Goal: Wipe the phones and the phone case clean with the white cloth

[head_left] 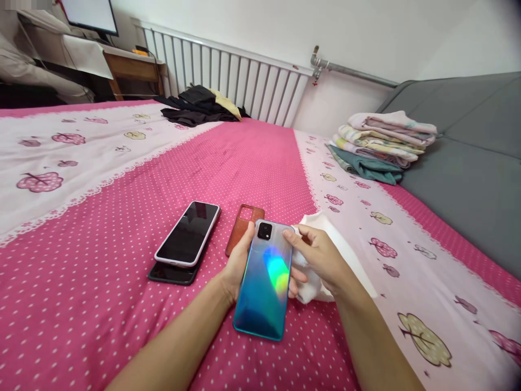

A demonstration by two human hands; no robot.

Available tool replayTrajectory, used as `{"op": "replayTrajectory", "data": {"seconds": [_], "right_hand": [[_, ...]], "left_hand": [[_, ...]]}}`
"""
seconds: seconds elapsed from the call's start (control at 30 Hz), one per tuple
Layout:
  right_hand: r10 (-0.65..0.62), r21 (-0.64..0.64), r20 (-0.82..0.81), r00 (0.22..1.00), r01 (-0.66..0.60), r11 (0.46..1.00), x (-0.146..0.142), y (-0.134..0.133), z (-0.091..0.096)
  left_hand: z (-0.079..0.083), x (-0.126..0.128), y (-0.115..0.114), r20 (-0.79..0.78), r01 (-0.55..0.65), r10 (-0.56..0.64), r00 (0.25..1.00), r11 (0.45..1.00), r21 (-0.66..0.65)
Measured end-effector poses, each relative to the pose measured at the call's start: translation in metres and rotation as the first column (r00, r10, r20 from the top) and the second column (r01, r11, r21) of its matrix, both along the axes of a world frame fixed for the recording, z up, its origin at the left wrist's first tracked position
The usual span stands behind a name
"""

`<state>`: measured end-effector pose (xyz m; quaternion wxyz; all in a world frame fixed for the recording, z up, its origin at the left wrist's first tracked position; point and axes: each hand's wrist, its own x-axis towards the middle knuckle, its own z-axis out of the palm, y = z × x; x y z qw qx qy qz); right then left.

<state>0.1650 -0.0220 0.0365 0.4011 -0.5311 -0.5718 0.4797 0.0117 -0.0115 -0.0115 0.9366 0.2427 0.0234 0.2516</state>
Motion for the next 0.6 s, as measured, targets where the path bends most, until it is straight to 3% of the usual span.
{"op": "replayTrajectory", "data": {"seconds": [0.23, 0.47, 0.6], "right_hand": [[0.029, -0.153, -0.149, 0.988, -0.052, 0.987, 0.001, 0.001, -0.003], [-0.233, -0.055, -0.245, 0.941, 0.227, 0.972, 0.026, 0.021, -0.009], [-0.285, -0.068, -0.285, 0.915, 0.278, 0.958, 0.031, 0.026, -0.012]], "left_hand": [[-0.002, 0.002, 0.0, 0.038, 0.044, -0.041, 0.998, 0.996, -0.071], [-0.001, 0.002, -0.003, 0.076, 0.042, -0.033, 0.997, 0.992, -0.115], [-0.003, 0.004, -0.002, 0.059, 0.004, 0.003, 0.998, 0.992, -0.123]]}}
